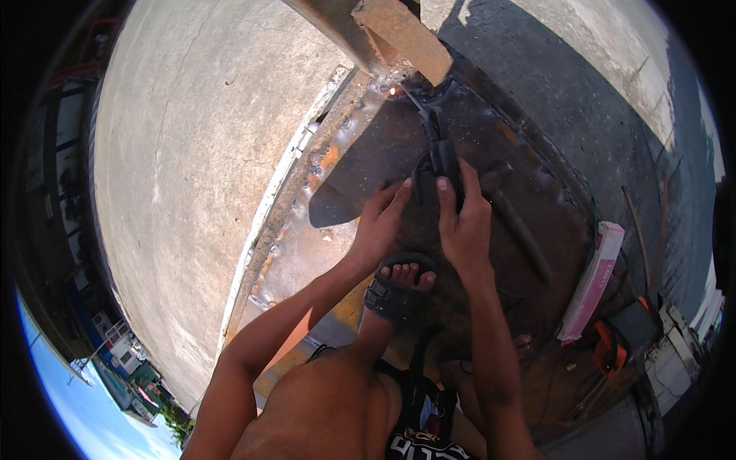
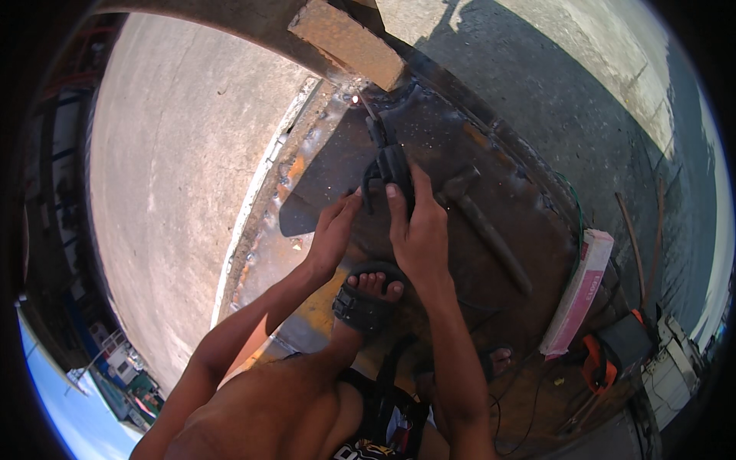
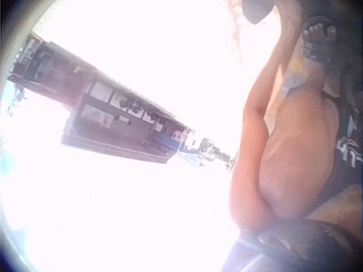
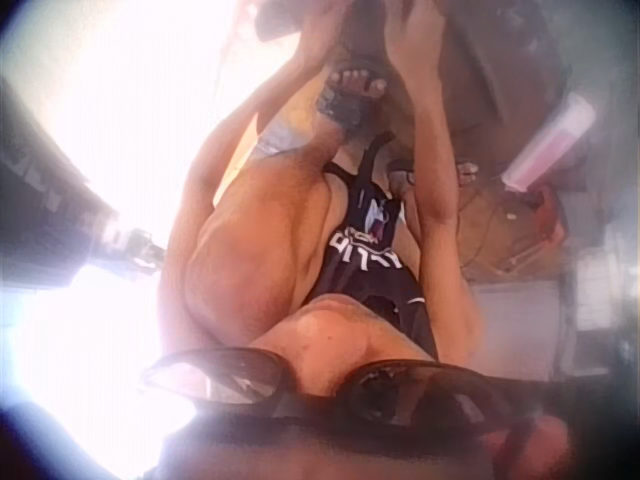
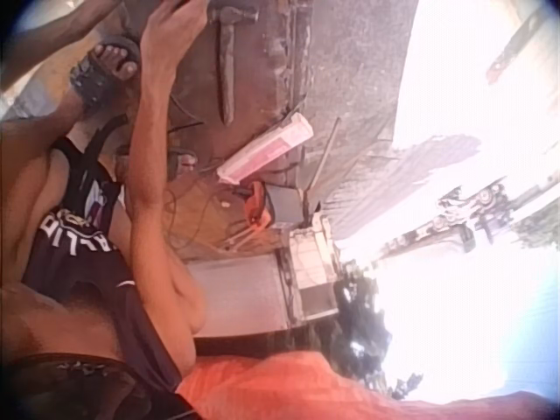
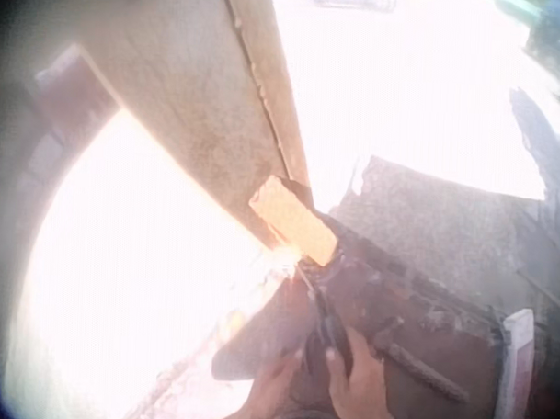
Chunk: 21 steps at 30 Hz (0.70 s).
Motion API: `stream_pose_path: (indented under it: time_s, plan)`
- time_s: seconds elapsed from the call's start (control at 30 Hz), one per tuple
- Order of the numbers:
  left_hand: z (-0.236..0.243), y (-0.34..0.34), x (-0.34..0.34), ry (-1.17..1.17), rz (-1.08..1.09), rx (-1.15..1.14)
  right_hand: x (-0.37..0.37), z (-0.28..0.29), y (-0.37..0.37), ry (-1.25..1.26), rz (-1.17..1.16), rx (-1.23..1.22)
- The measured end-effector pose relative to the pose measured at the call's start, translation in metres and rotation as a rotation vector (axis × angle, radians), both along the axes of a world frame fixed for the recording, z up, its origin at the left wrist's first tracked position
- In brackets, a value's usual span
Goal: The person welds a metal frame using a handheld welding torch, creating bright sparks and molten metal along the joint. The person occasionally pauses to inspect the weld and reposition the torch.
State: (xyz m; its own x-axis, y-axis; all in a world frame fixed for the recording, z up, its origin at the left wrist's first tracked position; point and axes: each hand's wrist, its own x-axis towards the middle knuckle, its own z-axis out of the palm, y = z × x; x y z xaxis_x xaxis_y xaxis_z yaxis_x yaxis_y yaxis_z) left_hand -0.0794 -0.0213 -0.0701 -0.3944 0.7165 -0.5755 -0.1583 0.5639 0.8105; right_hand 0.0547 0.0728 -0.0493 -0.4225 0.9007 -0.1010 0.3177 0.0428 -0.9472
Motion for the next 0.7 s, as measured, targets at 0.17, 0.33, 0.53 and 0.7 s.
stream_pose_path:
  time_s: [0.17, 0.33, 0.53, 0.7]
  plan:
    - [0.001, -0.001, 0.001, -0.008, 0.004, 0.002, 0.002, -0.002, 0.0, -0.024, 0.017, -0.013]
    - [-0.003, -0.006, 0.002, 0.003, 0.016, -0.02, 0.0, -0.006, -0.003, -0.045, 0.017, -0.016]
    - [-0.005, -0.007, 0.0, -0.027, 0.011, -0.022, 0.0, -0.011, -0.004, -0.106, 0.046, 0.048]
    - [0.0, -0.005, 0.001, -0.059, 0.038, -0.033, 0.001, -0.013, -0.004, -0.09, 0.064, 0.022]
